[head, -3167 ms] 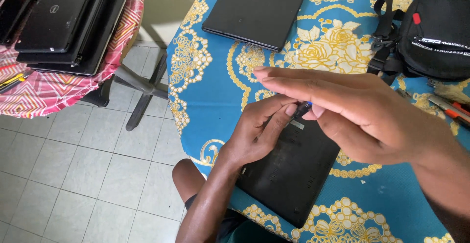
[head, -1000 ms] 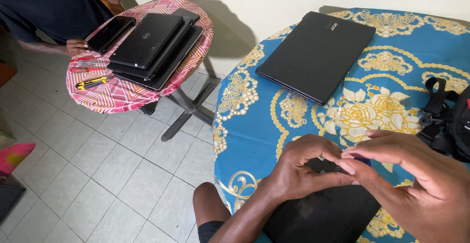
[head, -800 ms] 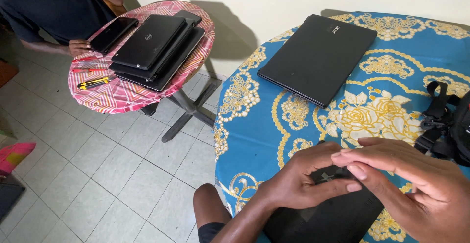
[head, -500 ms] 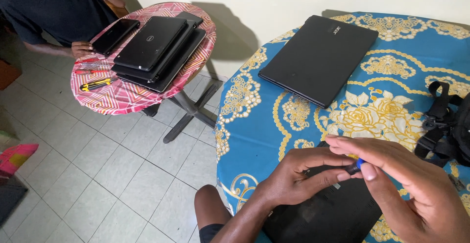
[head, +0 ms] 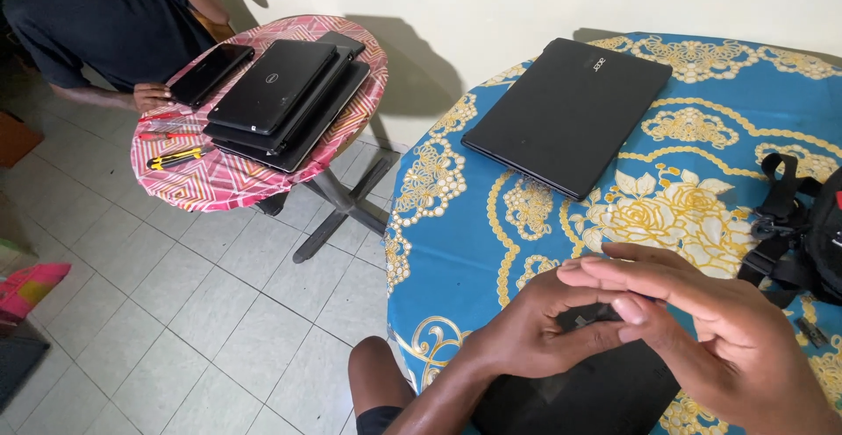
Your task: Removing the back cover of a laptop using a screwdriver and prying it open to reveal internal components.
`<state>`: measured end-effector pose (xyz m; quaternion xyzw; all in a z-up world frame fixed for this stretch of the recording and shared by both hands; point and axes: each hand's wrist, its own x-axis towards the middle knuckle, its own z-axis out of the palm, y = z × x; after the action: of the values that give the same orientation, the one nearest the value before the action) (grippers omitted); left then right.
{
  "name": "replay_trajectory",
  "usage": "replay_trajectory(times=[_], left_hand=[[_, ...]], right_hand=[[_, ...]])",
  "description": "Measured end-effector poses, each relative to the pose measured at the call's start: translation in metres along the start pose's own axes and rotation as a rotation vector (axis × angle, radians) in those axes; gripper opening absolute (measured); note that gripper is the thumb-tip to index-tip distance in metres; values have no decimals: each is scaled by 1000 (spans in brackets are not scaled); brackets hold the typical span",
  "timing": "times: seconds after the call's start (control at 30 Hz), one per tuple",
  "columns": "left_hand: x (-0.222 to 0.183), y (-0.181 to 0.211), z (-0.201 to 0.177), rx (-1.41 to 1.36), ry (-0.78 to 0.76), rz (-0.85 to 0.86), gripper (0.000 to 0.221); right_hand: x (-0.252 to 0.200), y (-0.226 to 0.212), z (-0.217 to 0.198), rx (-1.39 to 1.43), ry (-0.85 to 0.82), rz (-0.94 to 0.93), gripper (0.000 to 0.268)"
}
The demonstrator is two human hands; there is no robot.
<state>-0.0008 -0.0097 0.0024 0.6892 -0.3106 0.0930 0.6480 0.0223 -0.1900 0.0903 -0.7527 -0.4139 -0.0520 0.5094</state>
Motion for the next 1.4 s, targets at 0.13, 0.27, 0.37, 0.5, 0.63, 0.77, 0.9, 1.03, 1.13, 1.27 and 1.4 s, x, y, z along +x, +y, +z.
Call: replay_trajectory(times=[0.13, 0.27, 0.37, 0.5, 0.63, 0.77, 0.9, 1.03, 1.13, 1.27, 1.4], left_hand=[[-7, 7, -6, -118, -107, -110, 44], [-6, -6, 3, -82, 2, -29, 31], [-6, -7, 1, -107, 9, -10, 24], [-6, -10, 2, -118, 140, 48, 22], [-2, -7, 5, -73, 220, 37, 21], [0, -1, 4, 30, 218, 0, 24], [-12, 5, -2, -62, -3, -35, 36], [-15, -5, -2, -9, 37, -82, 30], [-12, -12, 1, -91, 66, -11, 25], [-7, -11, -2, -110, 80, 18, 24], [2, -2, 2, -140, 158, 61, 20]], right_hand=[[-3, 5, -4, 120, -60, 130, 45], [-6, 4, -2, 38, -77, 266, 54], [-5, -7, 0, 8, -48, 214, 50], [-8, -9, 1, -192, 125, 30, 38], [-6, 2, 4, -321, 183, -180, 26], [2, -5, 3, -241, 136, -179, 24], [-1, 1, -2, -205, 35, -123, 33], [2, -1, -2, -65, -81, -68, 47], [-2, -3, -4, -80, -75, 23, 48], [-5, -14, -2, -231, 56, -15, 42], [-9, -2, -3, -348, 167, -146, 23]])
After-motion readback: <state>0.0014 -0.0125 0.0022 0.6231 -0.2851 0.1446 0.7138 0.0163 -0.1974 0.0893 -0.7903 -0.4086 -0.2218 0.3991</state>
